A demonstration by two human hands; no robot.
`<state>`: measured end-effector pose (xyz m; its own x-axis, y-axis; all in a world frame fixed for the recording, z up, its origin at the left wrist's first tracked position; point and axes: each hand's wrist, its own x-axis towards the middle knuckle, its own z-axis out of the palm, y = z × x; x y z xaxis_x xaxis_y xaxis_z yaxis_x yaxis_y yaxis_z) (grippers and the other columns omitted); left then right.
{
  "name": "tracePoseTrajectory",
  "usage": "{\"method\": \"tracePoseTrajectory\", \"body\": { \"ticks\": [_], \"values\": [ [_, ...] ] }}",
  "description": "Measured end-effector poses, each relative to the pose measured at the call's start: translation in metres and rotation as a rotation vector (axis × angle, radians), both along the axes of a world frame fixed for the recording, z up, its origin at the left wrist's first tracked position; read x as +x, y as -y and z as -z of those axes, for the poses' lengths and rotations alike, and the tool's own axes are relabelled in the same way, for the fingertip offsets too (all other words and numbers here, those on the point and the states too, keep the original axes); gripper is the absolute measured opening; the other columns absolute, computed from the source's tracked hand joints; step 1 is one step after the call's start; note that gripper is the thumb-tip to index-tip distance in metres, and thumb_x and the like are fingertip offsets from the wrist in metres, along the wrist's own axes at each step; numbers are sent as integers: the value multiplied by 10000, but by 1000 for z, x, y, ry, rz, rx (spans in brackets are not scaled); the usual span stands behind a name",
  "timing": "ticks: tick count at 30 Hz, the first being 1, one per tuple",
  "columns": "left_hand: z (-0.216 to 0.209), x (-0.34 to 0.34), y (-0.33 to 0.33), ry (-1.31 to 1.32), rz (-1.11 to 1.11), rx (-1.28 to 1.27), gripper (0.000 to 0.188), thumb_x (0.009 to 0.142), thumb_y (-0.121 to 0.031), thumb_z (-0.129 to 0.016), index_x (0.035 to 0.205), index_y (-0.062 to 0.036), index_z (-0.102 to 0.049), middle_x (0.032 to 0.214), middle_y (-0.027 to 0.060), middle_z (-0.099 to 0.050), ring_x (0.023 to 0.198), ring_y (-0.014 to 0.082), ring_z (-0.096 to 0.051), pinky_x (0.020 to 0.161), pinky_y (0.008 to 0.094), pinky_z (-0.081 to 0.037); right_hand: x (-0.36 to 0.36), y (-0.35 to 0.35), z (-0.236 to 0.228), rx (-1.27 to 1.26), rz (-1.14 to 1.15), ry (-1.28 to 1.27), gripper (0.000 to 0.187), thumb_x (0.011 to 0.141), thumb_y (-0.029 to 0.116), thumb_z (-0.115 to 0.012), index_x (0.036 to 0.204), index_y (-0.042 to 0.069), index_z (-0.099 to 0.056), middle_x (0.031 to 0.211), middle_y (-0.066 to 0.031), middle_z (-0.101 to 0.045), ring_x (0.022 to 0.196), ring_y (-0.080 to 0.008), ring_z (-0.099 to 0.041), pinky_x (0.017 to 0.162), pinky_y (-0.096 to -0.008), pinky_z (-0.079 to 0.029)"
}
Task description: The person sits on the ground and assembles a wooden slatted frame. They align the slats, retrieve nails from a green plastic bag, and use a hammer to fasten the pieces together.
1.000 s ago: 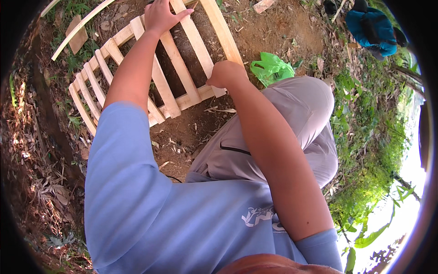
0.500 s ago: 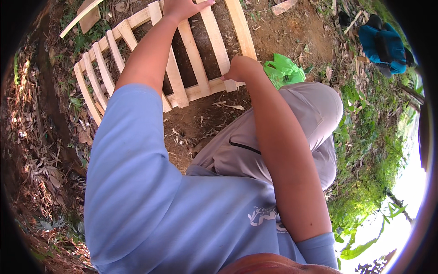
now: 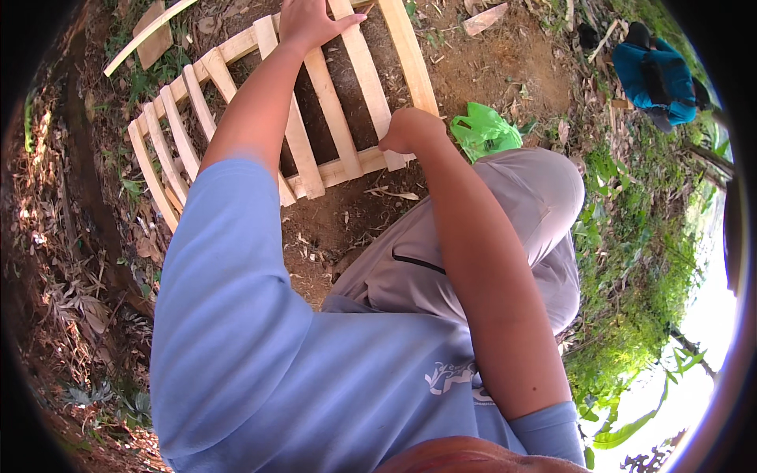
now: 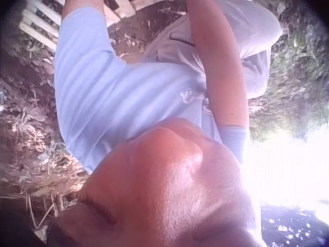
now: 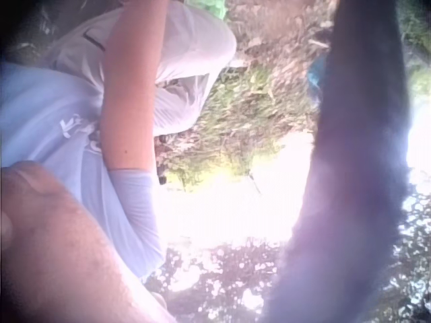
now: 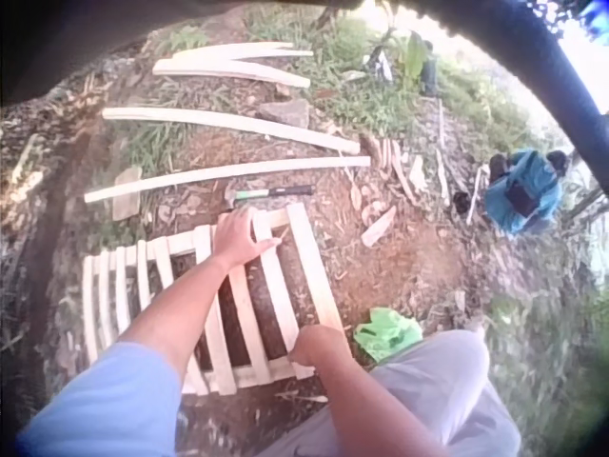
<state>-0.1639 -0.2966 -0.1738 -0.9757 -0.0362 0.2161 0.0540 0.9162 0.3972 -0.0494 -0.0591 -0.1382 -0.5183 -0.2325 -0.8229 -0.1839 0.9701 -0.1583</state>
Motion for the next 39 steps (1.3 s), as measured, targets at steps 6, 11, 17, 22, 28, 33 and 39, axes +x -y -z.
{"method": "tracePoseTrajectory", "body": {
  "ticks": [6, 11, 17, 22, 28, 33, 39],
  "values": [
    [53, -21, 21, -133, 69, -226, 914, 819, -821, -745, 1395, -119, -636, 1333, 63, -717, 1272, 243, -660, 1127, 431, -422, 2, -1, -1, -17, -14, -37, 317, 863, 238, -714, 1138, 151, -845, 1167, -78, -813, 1106, -271, -781, 906, -404, -620],
    [42, -17, 19, -95, 83, -211, 901, 844, -786, -753, 1430, -119, -601, 1382, 51, -689, 1311, 240, -637, 1138, 450, -411, 2, 1, 6, -64, 33, -83, 368, 840, 354, -784, 1119, 124, -848, 1138, -88, -819, 1071, -276, -789, 867, -415, -625],
    [36, -17, 15, -44, 75, -220, 924, 845, -783, -754, 1446, -100, -592, 1399, 72, -684, 1336, 253, -623, 1156, 468, -398, -1, 8, 17, -56, 62, -95, 273, 907, 228, -734, 1145, 180, -858, 1150, -10, -823, 1041, -209, -798, 705, -370, -592],
    [36, -18, 17, -19, 85, -201, 934, 848, -790, -744, 1446, -89, -589, 1376, 91, -694, 1320, 262, -631, 1150, 473, -399, -1, 13, 28, -66, 116, -96, 261, 920, 193, -728, 1143, 174, -861, 1121, 6, -821, 965, -175, -789, 620, -349, -525],
    [38, -19, 19, -34, 89, -206, 929, 850, -795, -739, 1425, -79, -600, 1365, 96, -697, 1308, 268, -637, 1140, 481, -402, -3, 13, 17, -40, 148, -61, 273, 918, 199, -697, 1139, 167, -853, 1196, -60, -818, 1123, -244, -785, 841, -364, -612],
    [45, -19, 21, -92, 99, -213, 917, 848, -790, -743, 1411, -79, -610, 1364, 93, -698, 1308, 270, -639, 1129, 478, -414, -13, 7, -47, -77, 73, -178, 320, 954, 377, -760, 1131, 124, -843, 1154, -95, -816, 1092, -283, -788, 835, -421, -625],
    [54, -15, 29, -163, 89, -282, 936, 862, -823, -702, 1444, -95, -608, 1391, 104, -697, 1310, 253, -642, 1150, 455, -402, -19, -64, -170, -268, 254, -813, 423, 990, 444, -749, 975, 22, -783, 832, -162, -766, 784, -331, -777, 739, -437, -608]
  ]
}}
